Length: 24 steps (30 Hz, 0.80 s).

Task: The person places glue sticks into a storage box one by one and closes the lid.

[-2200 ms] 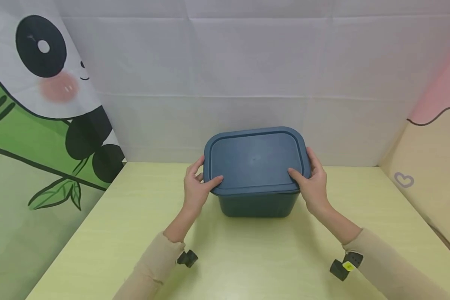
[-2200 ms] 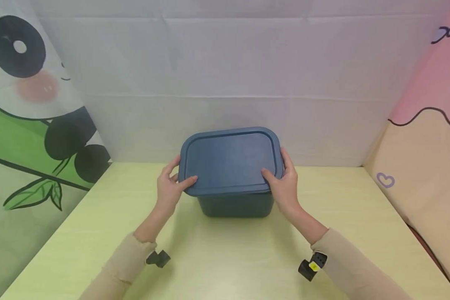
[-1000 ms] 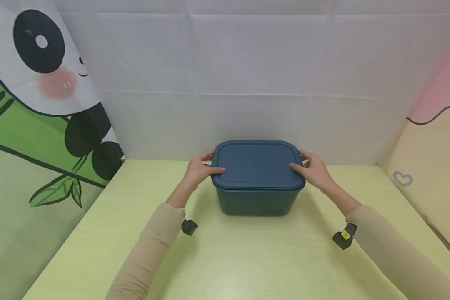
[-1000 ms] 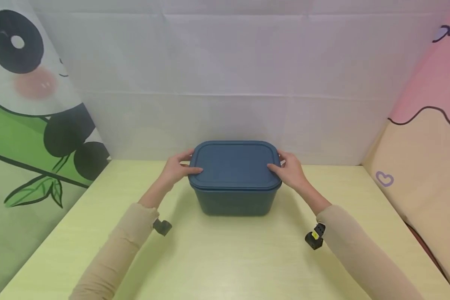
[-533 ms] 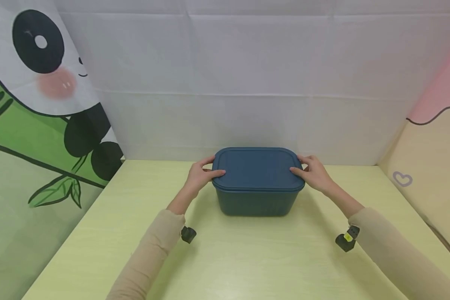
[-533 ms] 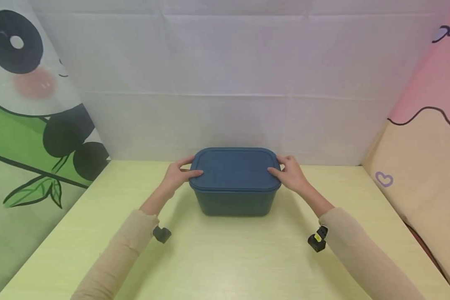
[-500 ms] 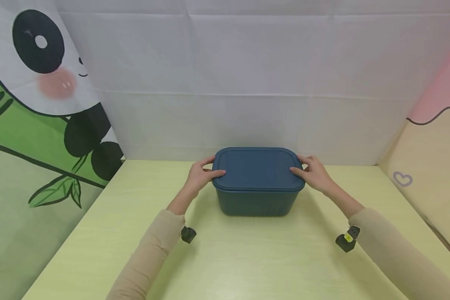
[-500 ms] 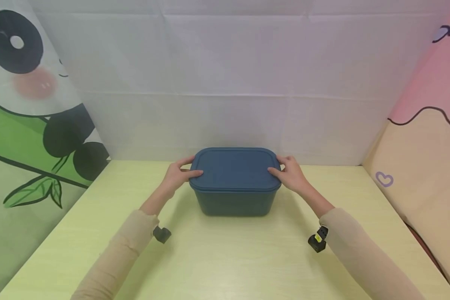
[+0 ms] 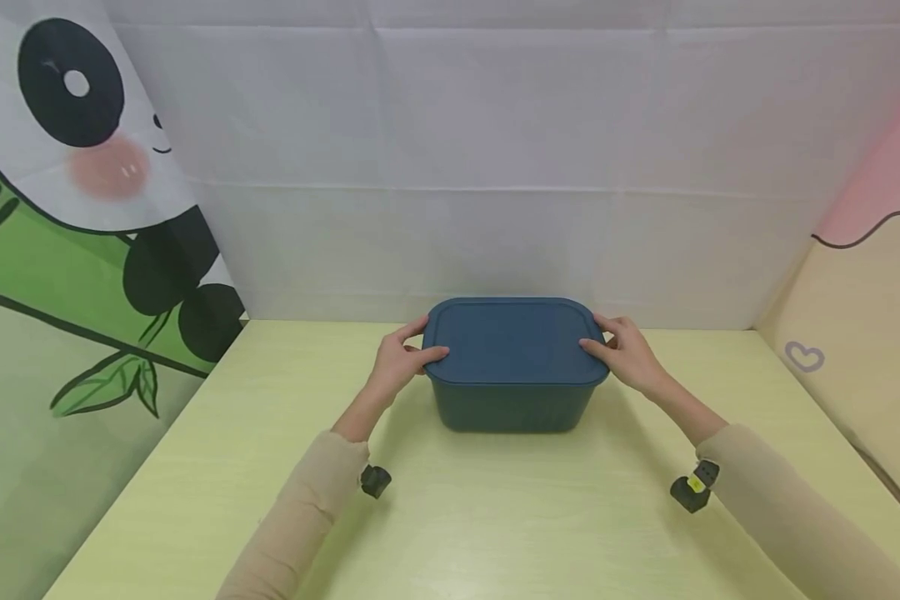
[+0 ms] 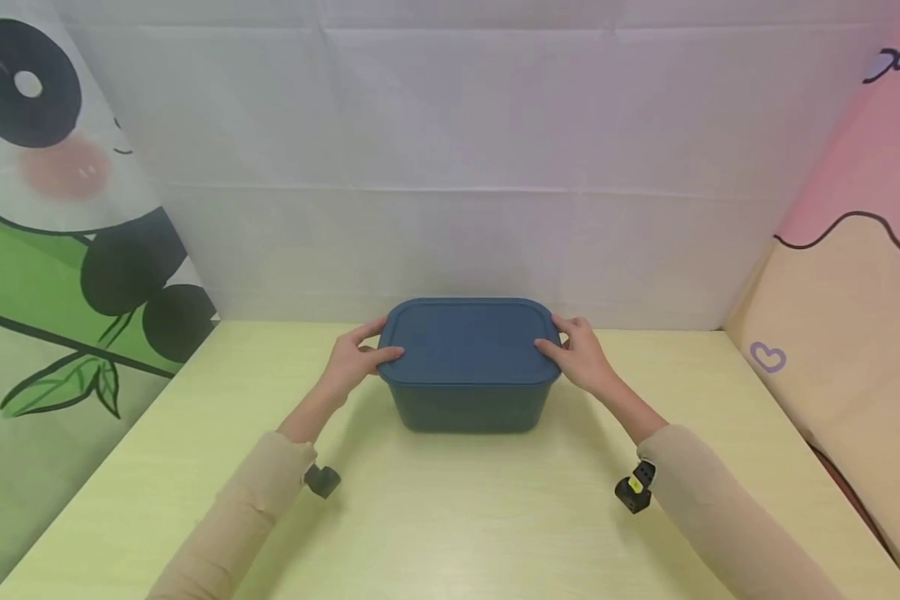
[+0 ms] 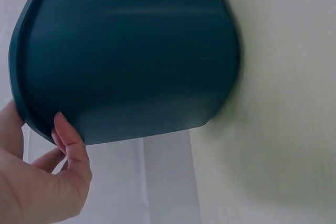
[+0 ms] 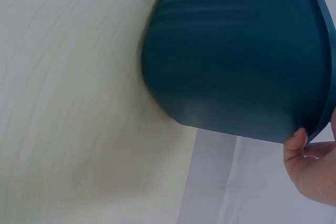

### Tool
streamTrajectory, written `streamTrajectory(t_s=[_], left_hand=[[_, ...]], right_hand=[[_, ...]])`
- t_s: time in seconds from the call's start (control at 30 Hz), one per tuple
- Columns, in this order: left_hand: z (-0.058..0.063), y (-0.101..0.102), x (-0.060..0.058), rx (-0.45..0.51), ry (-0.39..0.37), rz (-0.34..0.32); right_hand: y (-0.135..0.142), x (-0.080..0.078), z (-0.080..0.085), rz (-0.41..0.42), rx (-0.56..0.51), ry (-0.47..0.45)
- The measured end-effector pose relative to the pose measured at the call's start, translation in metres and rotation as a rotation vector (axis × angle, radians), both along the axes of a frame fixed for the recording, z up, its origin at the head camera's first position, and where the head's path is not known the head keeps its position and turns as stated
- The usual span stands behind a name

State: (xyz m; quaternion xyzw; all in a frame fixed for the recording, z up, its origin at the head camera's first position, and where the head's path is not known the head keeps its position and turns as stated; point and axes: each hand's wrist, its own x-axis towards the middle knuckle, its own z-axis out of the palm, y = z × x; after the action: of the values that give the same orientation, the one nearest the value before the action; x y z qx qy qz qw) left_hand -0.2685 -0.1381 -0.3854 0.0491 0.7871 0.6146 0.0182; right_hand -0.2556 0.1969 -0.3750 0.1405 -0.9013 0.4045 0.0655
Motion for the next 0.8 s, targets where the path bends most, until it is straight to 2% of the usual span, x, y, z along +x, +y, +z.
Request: streamTrajectory(t_s=[0.2, 0.37, 0.47, 0.6, 0.8], left_hand=[[-0.006, 0.0, -0.002, 0.039, 0.028, -0.022], [-0.011, -0.001, -0.006, 0.087, 0.029, -0.09], [-0.012, -0.003, -0.007, 0.079, 0.02, -0.114], [-0.012, -0.003, -0.009, 0.053, 0.014, -0.12], [-0.015, -0.004, -0.01, 0.056, 0.054, -0.11]], right_hand=[[0.001, 0.0, -0.007, -0.003, -0.091, 0.001], [0.003, -0.002, -0.014, 0.015, -0.185, -0.017], [0.004, -0.002, -0.017, 0.036, -0.235, -0.043], [0.003, -0.002, -0.019, 0.041, -0.265, -0.052], [0.0, -0.003, -0.021, 0.021, -0.293, -0.042]])
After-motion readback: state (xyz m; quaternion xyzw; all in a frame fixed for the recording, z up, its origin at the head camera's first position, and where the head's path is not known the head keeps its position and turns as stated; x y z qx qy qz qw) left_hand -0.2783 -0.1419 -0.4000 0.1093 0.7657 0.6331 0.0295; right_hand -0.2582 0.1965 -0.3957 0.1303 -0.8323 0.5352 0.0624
